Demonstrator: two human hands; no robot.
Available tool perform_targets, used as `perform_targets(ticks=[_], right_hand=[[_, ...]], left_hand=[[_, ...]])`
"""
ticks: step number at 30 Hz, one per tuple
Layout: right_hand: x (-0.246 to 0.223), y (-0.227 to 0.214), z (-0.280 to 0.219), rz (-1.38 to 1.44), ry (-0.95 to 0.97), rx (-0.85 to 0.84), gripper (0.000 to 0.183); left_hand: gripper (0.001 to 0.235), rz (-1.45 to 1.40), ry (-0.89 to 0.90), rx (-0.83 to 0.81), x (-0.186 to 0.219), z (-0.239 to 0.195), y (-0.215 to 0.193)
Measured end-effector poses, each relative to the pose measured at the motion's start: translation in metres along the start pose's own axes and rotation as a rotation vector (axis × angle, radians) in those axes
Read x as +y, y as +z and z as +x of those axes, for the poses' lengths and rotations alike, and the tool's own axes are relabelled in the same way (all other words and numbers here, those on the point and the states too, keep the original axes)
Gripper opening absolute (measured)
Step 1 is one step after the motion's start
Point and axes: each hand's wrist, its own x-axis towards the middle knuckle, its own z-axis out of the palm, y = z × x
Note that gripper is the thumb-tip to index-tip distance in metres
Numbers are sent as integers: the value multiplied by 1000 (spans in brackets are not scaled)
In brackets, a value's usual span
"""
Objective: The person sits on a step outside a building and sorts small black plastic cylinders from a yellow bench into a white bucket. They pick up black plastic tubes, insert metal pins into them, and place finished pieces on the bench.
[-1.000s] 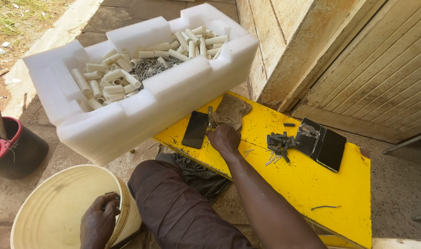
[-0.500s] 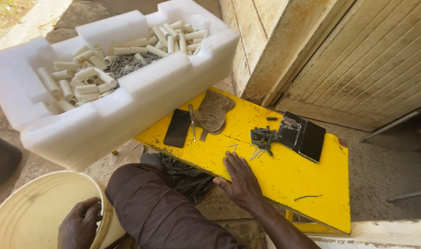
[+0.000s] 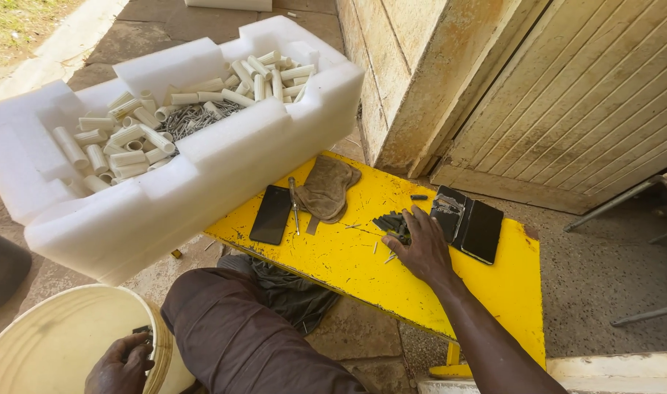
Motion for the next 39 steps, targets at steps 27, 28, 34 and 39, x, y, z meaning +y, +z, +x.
perform_targets(ticks=[27,28,34,39], right_hand=[[-72,25,-104,215,105,362,66],[-82,28,-113,254,-82,435,55],[-124,45,-114,475,-344,401,29],[-105,46,-105,392,-325,400,26]], left_hand=[[30,96,-8,-51,47,-29,-19],[29,90,-10,-65,51,-32,-20],[28,-3,-75,-44,72,-51,-38],[26,-16,-109,-77,93,-42,-35]])
